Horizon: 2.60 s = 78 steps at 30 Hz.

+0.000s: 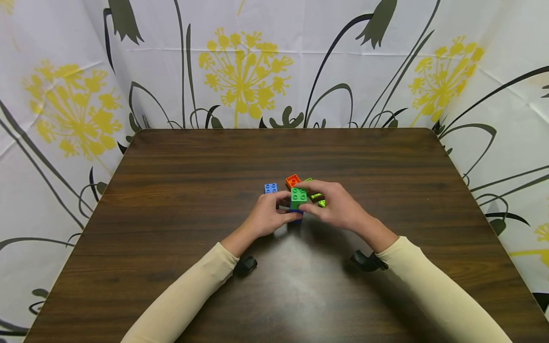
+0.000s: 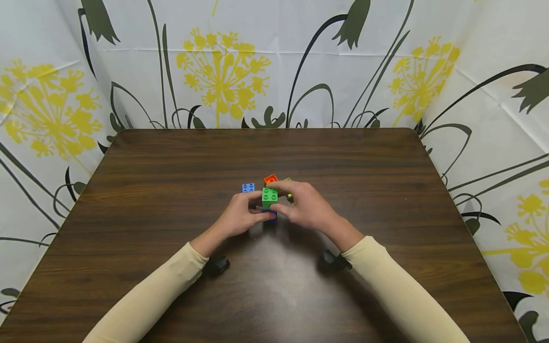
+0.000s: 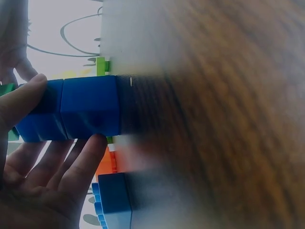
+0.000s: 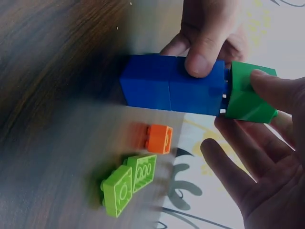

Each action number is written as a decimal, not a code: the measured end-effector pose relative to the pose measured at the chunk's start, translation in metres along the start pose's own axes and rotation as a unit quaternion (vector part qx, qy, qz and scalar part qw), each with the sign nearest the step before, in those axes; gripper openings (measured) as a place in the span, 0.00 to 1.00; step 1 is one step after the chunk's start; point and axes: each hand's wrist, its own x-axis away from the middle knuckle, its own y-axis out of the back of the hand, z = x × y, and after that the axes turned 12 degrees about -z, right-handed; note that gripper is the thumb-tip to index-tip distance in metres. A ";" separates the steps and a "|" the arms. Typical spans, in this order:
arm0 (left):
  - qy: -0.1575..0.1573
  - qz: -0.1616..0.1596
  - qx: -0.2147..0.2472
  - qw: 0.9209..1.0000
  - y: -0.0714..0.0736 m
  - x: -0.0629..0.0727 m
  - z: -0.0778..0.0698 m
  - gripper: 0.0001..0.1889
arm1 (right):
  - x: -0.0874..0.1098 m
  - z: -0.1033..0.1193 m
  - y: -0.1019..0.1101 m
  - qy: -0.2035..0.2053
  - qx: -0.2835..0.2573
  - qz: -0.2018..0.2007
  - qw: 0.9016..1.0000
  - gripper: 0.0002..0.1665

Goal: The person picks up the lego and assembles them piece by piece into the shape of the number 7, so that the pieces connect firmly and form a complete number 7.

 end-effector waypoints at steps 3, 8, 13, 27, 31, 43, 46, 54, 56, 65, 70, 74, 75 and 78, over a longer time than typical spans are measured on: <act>0.001 0.000 0.001 1.000 0.000 -0.001 0.000 0.20 | 0.000 0.001 -0.001 0.006 0.018 0.003 1.000 0.30; 0.001 0.002 0.002 1.000 -0.001 -0.001 0.002 0.20 | 0.000 0.002 -0.002 0.003 0.042 0.001 0.999 0.29; -0.003 0.005 -0.003 1.000 0.000 -0.001 0.001 0.21 | 0.000 0.002 -0.003 0.001 0.058 -0.003 0.998 0.29; -0.006 0.010 -0.010 1.000 -0.001 -0.002 0.002 0.20 | 0.002 0.007 -0.006 0.024 0.146 -0.013 0.989 0.32; -0.003 0.011 -0.007 1.000 -0.001 -0.001 0.003 0.20 | 0.004 0.006 -0.009 0.017 0.150 -0.018 0.988 0.33; 0.014 0.015 0.000 1.000 -0.002 -0.002 0.000 0.22 | -0.012 -0.014 0.011 -0.084 0.065 0.082 0.991 0.35; 0.022 0.015 -0.003 1.000 -0.002 -0.002 -0.001 0.22 | -0.016 -0.030 0.012 -0.134 0.107 0.059 0.983 0.29; 0.029 0.021 -0.001 0.999 -0.002 -0.002 -0.001 0.23 | -0.019 -0.061 -0.007 -0.216 0.278 0.033 0.935 0.40; 0.028 0.026 -0.002 0.999 -0.001 -0.003 -0.001 0.25 | -0.020 -0.062 -0.010 -0.222 0.287 0.025 0.931 0.40; -0.017 -0.010 0.020 1.000 0.006 -0.003 -0.007 0.31 | -0.026 -0.066 -0.013 -0.263 0.259 0.001 0.929 0.26; -0.055 -0.016 0.094 0.994 0.009 -0.007 -0.010 0.28 | -0.025 -0.069 -0.010 -0.303 0.163 -0.044 0.938 0.22; -0.057 -0.017 0.108 0.992 0.008 -0.007 -0.014 0.24 | -0.026 -0.070 -0.003 -0.325 0.043 -0.096 0.940 0.20; -0.058 -0.018 0.104 0.993 0.008 -0.006 -0.016 0.23 | -0.027 -0.069 -0.001 -0.327 0.013 -0.107 0.939 0.19; -0.067 -0.020 0.102 0.992 0.011 -0.003 -0.028 0.22 | -0.029 -0.064 0.006 -0.331 -0.083 -0.113 0.933 0.17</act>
